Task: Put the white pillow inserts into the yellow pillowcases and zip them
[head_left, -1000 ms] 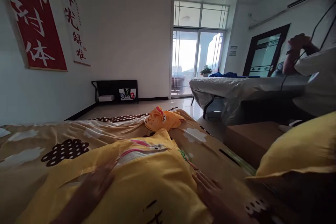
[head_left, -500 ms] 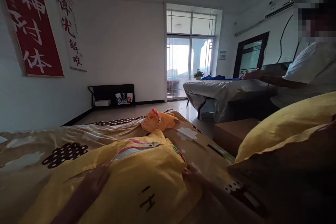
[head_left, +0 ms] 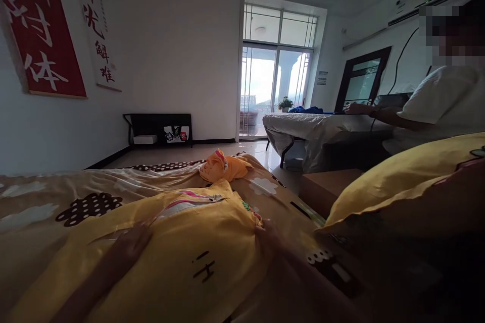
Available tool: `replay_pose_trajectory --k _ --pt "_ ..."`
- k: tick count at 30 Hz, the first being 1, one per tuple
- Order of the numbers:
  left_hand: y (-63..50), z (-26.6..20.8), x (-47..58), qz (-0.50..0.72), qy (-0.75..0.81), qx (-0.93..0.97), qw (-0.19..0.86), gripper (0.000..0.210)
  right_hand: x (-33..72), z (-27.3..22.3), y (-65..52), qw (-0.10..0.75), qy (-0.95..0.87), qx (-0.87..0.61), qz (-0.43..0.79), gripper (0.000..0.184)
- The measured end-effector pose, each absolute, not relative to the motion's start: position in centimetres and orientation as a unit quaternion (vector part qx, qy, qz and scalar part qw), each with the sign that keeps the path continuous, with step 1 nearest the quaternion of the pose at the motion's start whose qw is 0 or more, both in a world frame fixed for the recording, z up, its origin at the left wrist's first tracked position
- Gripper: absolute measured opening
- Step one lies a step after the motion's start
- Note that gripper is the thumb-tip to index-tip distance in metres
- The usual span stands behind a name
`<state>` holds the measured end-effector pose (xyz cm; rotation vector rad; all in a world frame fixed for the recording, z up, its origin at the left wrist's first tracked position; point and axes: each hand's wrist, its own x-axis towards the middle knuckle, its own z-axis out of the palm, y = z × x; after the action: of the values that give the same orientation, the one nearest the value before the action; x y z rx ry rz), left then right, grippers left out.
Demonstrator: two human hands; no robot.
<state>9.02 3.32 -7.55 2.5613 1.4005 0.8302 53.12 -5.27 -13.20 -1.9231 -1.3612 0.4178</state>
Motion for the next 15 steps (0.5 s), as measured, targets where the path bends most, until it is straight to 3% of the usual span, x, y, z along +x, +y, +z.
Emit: replay_pose_trajectory --k 5,10,15 --pt "3.2 -7.1 9.2 0.271 0.462 0.841 0.082 0.051 53.8 -11.4 -5.6 0.338 -0.517 -0.78 0.102 0.023" --pt "3.3 -7.2 9.0 0.279 0.473 0.832 0.081 0.052 54.0 -9.8 -6.1 0.297 -0.539 -0.786 0.054 0.011" --pt "3.7 -8.1 8.7 0.272 0.471 0.834 0.097 0.051 53.2 -11.9 -6.9 0.233 -0.539 -0.806 0.078 0.033"
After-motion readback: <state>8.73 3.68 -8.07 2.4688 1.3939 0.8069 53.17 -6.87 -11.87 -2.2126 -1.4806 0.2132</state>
